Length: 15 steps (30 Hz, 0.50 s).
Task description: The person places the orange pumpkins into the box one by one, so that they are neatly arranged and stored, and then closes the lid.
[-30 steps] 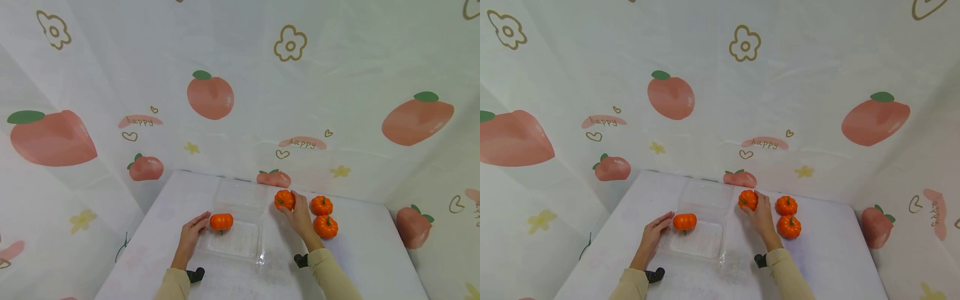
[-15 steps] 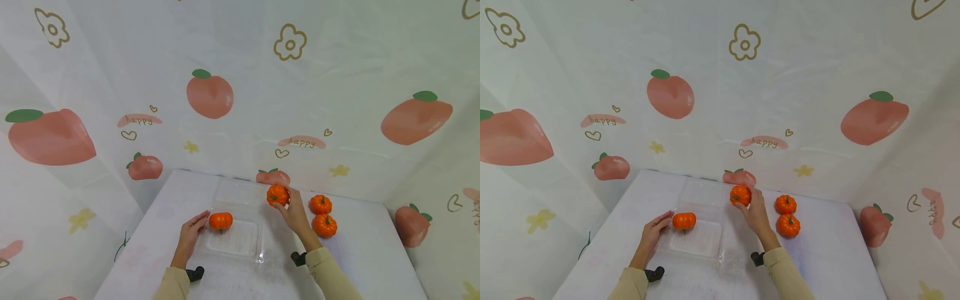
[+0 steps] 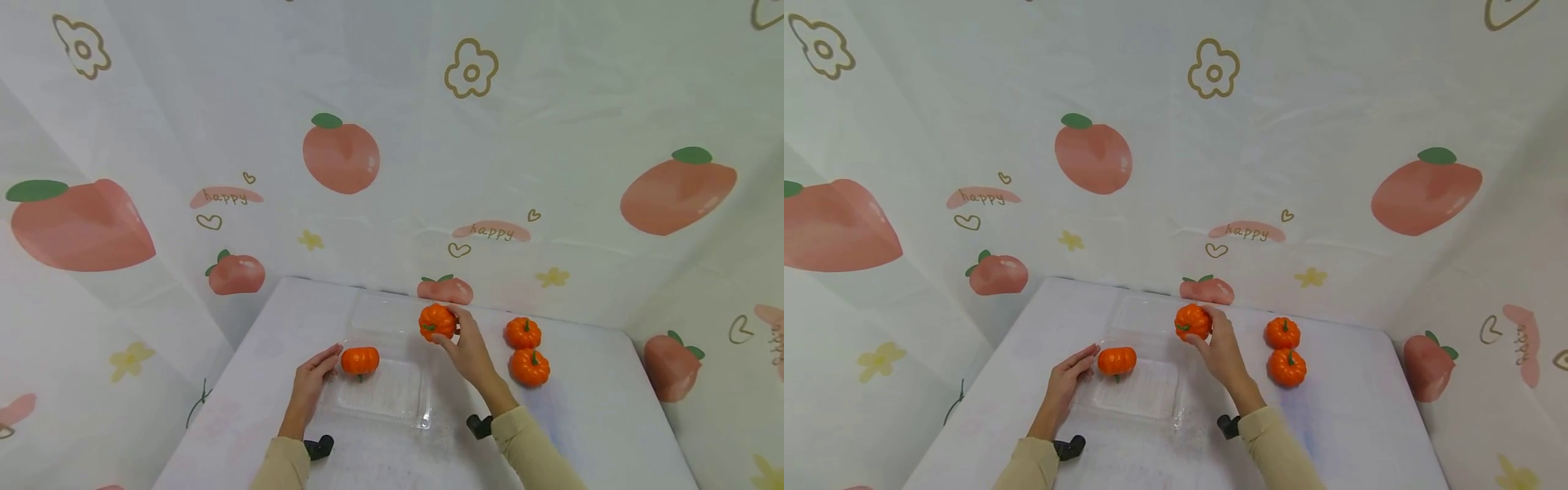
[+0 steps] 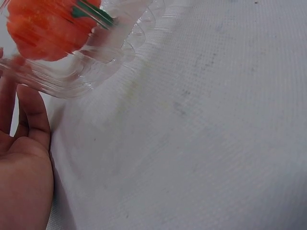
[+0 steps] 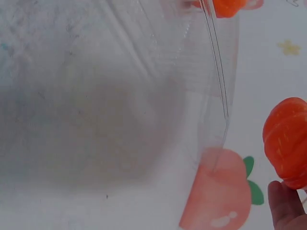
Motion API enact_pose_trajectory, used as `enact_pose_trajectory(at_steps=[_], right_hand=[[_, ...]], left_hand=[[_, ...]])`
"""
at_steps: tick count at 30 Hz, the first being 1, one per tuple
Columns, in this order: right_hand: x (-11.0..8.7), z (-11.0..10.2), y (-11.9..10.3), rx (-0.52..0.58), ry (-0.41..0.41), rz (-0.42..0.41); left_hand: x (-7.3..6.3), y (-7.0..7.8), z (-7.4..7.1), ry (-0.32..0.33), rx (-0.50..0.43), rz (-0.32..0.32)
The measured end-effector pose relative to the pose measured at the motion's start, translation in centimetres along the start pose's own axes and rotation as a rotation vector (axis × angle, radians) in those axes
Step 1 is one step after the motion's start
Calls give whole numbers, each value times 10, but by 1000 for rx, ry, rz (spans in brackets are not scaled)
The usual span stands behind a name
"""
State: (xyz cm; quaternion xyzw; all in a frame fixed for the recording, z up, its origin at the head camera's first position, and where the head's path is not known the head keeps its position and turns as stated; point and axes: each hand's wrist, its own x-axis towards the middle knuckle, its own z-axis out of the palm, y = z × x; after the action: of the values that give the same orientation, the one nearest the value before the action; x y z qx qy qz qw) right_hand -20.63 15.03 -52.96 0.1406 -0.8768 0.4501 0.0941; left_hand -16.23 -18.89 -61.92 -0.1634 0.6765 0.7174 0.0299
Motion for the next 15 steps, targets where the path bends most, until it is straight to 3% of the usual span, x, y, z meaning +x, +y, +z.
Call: enact_pose_trajectory(at_steps=[5, 15], right_hand=[[-5, 8, -3, -17, -21, -6], [-13, 24, -7, 1, -70, -5]], left_hand=[[0, 1, 1, -6, -17, -14], [-1, -3, 0, 8, -6, 29]])
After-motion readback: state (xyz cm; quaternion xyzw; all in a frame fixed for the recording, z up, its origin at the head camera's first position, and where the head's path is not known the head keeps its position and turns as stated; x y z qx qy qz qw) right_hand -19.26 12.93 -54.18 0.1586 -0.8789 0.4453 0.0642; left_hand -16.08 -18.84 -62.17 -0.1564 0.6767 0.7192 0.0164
